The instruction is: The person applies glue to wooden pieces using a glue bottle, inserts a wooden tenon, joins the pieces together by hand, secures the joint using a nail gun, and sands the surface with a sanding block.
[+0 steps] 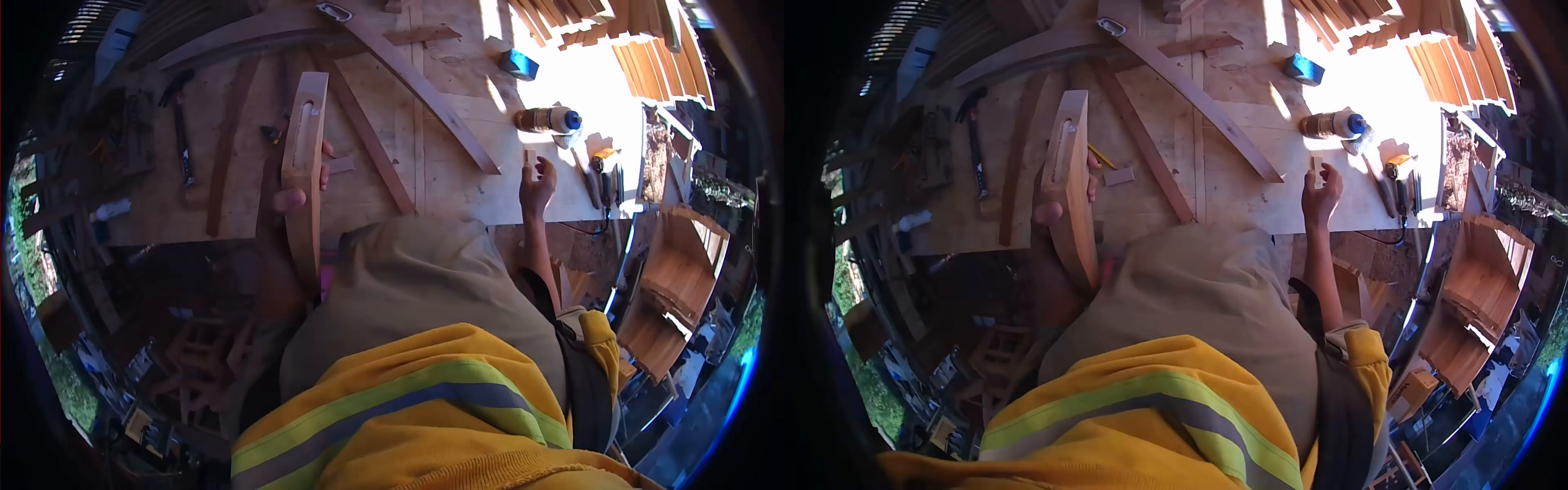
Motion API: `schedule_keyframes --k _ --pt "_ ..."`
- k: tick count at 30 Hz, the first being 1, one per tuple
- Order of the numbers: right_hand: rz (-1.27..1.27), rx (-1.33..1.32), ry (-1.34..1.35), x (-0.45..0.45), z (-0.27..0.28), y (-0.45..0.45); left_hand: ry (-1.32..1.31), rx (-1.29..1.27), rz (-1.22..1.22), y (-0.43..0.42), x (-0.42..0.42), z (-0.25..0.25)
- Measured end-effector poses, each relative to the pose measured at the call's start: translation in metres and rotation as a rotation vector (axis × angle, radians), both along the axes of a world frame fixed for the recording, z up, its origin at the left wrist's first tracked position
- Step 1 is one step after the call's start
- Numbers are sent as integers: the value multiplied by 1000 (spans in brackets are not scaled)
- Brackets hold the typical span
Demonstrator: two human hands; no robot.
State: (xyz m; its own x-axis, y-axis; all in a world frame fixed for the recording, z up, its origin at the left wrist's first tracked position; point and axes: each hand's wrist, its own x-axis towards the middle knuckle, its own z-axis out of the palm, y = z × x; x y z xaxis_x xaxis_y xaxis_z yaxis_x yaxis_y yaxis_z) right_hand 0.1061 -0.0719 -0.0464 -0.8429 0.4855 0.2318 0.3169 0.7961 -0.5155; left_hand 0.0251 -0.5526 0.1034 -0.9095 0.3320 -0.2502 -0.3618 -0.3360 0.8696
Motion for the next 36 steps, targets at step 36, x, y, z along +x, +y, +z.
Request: schedule_keyframes --k 36 --pt "719 -847 -84 -96 305 -143 724 -718 254 130 9 84"
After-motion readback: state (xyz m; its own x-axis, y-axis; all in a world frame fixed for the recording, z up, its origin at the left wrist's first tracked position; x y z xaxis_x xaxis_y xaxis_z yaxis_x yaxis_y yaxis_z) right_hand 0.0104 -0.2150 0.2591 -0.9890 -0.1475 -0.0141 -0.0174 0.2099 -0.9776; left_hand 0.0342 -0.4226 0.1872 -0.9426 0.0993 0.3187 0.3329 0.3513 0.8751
